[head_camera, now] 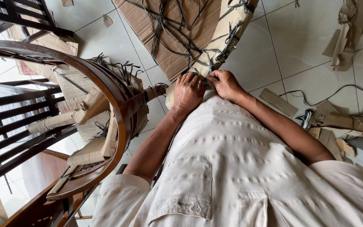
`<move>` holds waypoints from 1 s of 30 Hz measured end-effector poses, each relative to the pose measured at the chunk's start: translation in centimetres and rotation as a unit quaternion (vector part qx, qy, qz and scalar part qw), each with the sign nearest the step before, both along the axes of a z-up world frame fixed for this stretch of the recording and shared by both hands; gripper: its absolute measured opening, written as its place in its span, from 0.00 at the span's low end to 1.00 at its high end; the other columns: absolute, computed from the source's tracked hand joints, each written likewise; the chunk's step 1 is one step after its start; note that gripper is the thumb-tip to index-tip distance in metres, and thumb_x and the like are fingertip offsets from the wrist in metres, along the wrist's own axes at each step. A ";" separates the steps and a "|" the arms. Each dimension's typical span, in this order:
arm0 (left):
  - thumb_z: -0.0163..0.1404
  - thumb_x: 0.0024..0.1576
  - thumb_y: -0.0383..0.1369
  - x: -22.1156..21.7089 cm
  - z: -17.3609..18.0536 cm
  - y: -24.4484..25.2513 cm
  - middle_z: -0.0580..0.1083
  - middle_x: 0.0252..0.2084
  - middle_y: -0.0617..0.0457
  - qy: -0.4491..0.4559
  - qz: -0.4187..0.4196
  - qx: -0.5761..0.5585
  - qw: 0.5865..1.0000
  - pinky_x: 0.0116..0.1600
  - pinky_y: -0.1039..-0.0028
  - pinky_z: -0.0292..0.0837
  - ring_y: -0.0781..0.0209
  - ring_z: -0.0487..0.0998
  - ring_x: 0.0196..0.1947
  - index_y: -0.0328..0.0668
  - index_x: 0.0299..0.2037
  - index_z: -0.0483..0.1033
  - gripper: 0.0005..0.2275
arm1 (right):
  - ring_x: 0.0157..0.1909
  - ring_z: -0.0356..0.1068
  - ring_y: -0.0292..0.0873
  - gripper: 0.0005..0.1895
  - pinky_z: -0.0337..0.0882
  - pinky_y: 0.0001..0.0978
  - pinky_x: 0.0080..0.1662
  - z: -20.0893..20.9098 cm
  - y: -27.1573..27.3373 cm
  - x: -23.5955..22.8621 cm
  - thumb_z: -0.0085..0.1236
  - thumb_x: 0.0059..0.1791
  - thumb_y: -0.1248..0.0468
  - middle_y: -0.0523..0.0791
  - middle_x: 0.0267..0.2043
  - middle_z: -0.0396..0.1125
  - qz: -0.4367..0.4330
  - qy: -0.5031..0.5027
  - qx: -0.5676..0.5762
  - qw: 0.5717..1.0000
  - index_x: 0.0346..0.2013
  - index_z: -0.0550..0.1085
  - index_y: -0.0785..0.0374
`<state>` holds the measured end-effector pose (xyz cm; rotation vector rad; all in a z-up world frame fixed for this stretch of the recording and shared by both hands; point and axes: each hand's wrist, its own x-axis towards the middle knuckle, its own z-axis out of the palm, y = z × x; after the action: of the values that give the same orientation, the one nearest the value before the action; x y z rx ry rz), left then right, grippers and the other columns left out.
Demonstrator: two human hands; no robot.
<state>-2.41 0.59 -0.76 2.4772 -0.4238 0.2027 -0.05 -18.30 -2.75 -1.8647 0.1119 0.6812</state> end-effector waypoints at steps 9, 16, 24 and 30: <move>0.60 0.52 0.36 -1.0 -0.1 -1.0 0.71 0.38 0.54 -0.001 0.033 0.066 0.997 0.51 0.66 0.68 0.54 0.76 0.43 0.51 0.40 0.73 0.10 | 0.34 0.68 0.36 0.10 0.71 0.30 0.39 0.5 -0.4 0.9 0.57 0.56 0.60 0.44 0.29 0.72 0.008 0.053 0.046 0.997 0.44 0.80 0.62; 0.60 0.51 0.35 -1.6 -0.7 -1.2 0.72 0.39 0.54 0.053 0.062 0.015 0.997 0.52 0.65 0.69 0.53 0.77 0.44 0.51 0.46 0.72 0.14 | 0.32 0.68 0.36 0.11 0.71 0.27 0.35 -0.2 -0.8 1.4 0.58 0.56 0.57 0.43 0.28 0.71 0.010 0.094 0.071 0.993 0.42 0.80 0.61; 0.59 0.51 0.35 -1.6 2.1 -1.7 0.71 0.38 0.56 0.072 0.082 -0.005 0.994 0.49 0.64 0.70 0.53 0.76 0.42 0.53 0.44 0.72 0.13 | 0.31 0.69 0.36 0.11 0.75 0.24 0.32 0.8 -1.0 1.3 0.55 0.56 0.59 0.45 0.29 0.69 0.017 0.110 0.088 0.990 0.42 0.78 0.65; 0.56 0.53 0.30 -0.7 -1.2 -0.8 0.71 0.36 0.53 0.089 0.059 -0.046 0.993 0.43 0.60 0.72 0.47 0.77 0.39 0.52 0.41 0.74 0.08 | 0.36 0.75 0.54 0.07 0.76 0.47 0.37 2.3 -1.2 1.6 0.55 0.56 0.65 0.54 0.31 0.73 0.126 -0.058 -0.008 0.990 0.42 0.79 0.66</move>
<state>-3.14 -0.21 -2.00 2.4062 -0.1891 0.0474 1.53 -19.53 -0.48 -1.9474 -0.1968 0.7428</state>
